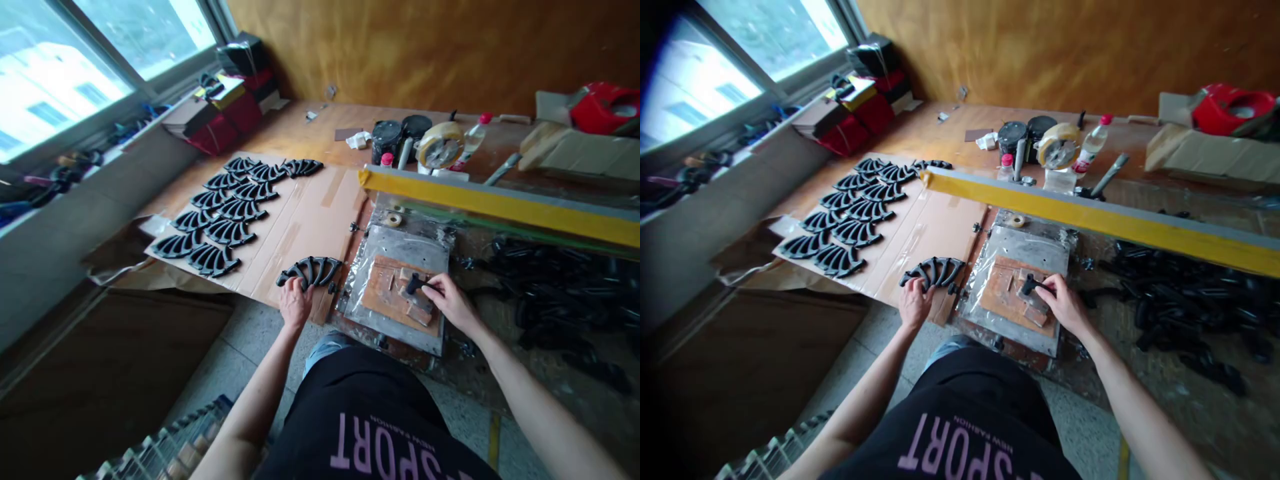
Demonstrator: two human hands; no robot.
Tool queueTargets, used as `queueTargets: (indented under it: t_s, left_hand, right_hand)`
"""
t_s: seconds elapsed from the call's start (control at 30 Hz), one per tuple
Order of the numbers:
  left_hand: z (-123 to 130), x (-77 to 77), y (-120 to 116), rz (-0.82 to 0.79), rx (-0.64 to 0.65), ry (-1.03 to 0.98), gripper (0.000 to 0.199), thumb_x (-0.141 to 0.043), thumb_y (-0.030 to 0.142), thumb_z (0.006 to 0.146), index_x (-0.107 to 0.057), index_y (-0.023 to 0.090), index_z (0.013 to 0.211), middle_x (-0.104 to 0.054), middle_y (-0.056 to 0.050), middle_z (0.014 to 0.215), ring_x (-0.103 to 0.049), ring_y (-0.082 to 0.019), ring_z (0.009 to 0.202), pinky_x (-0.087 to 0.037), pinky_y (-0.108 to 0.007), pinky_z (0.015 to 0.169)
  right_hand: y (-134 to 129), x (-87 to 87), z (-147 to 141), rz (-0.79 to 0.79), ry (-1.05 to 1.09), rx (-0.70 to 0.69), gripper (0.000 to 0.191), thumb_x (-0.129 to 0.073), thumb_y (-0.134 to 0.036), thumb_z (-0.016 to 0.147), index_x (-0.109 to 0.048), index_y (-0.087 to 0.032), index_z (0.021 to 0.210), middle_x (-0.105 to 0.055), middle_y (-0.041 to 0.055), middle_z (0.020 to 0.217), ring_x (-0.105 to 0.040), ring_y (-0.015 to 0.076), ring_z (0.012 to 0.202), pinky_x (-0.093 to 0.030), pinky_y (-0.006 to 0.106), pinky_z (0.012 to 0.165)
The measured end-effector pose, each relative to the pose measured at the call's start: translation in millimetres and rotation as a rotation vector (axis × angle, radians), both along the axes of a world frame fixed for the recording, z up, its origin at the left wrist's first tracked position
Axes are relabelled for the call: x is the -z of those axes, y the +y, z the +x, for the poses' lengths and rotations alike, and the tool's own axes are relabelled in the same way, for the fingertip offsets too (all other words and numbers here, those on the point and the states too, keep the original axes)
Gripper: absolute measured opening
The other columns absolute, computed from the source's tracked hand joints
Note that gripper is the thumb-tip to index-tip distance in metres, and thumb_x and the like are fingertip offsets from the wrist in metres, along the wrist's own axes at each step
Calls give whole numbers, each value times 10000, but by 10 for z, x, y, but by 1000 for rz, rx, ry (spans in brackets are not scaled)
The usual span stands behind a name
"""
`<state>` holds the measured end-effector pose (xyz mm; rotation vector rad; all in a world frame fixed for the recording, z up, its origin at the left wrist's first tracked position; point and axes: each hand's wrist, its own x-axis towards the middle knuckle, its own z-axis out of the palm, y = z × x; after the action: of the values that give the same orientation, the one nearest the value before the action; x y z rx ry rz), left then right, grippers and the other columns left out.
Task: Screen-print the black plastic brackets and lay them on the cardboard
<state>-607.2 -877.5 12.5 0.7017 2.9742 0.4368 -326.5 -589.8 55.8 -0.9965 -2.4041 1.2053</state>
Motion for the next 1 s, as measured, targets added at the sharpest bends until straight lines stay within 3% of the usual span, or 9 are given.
queueTargets:
  t_s: [0.13, 0.27, 0.37, 0.47, 0.6, 0.7, 0.8, 0.9, 1.0]
  left_hand:
    - [123, 85, 117, -26, 89, 46, 536, -460, 509, 901, -545, 234, 1353, -485, -114, 1467, -403, -322, 1341, -330, -471, 1086]
    - [79, 101, 191, -21, 81, -22, 607, -467, 558, 885, -502, 252, 1408, -431, -95, 1518, -325, -344, 1404, -303, -490, 1106]
    - [38, 98, 244, -20, 89, -73, 647, -505, 566, 864, -477, 253, 1429, -417, -101, 1526, -304, -373, 1411, -297, -519, 1102]
    - [2, 102, 296, -28, 96, -110, 644, -538, 574, 843, -503, 265, 1408, -430, -111, 1512, -307, -410, 1396, -292, -565, 1087]
    - [-50, 126, 326, -18, 103, -106, 564, -553, 552, 843, -586, 253, 1320, -473, -125, 1471, -337, -426, 1366, -295, -596, 1071]
    - [-93, 151, 301, -11, 123, -115, 528, -584, 509, 833, -609, 250, 1292, -478, -126, 1467, -339, -430, 1365, -285, -610, 1077]
    - [-142, 171, 256, -5, 165, -134, 509, -597, 436, 830, -606, 243, 1301, -468, -122, 1479, -325, -437, 1376, -272, -620, 1087]
    - [-221, 183, 225, 12, 191, -143, 492, -600, 389, 825, -613, 242, 1294, -475, -114, 1479, -327, -429, 1378, -263, -621, 1099]
    - [-395, 191, 230, 28, 231, -142, 464, -604, 349, 822, -624, 264, 1278, -491, -105, 1469, -341, -411, 1378, -274, -615, 1099]
  right_hand:
    - [-96, 31, -208, 460, -413, -105, 295, -366, -436, 969, -538, -204, 912, -652, 93, 745, -622, 236, 688, -399, 310, 589]
    - [-130, -42, -315, 718, -434, -260, 338, -341, -434, 984, -545, -209, 834, -650, 134, 839, -605, 271, 875, -427, 346, 735]
    - [-219, -182, -414, 809, -457, -224, 325, -368, -436, 972, -578, -215, 858, -635, 154, 888, -565, 303, 910, -417, 389, 764]
    - [-437, -299, -666, 729, -326, -251, 269, -414, -389, 961, -616, -211, 974, -645, 151, 956, -562, 300, 941, -425, 406, 820]
    - [-932, -278, -1304, 428, -121, -491, 234, -445, -325, 969, -639, -213, 1037, -689, 91, 996, -602, 243, 967, -459, 361, 884]
    - [-1268, -203, -1850, 388, -280, -613, 252, -457, -322, 971, -665, -180, 990, -706, 106, 960, -619, 251, 986, -476, 350, 859]
    - [-1408, -165, -2257, 440, -534, -616, 361, -396, -363, 995, -673, -137, 946, -707, 150, 898, -652, 272, 942, -491, 355, 799]
    - [-1400, -144, -2458, 415, -625, -677, 349, -395, -355, 998, -671, -141, 985, -708, 144, 993, -676, 255, 944, -501, 342, 803]
    - [-1384, -95, -2544, 366, -572, -735, 298, -444, -330, 982, -672, -148, 1041, -649, 149, 1236, -662, 242, 1046, -502, 337, 887]
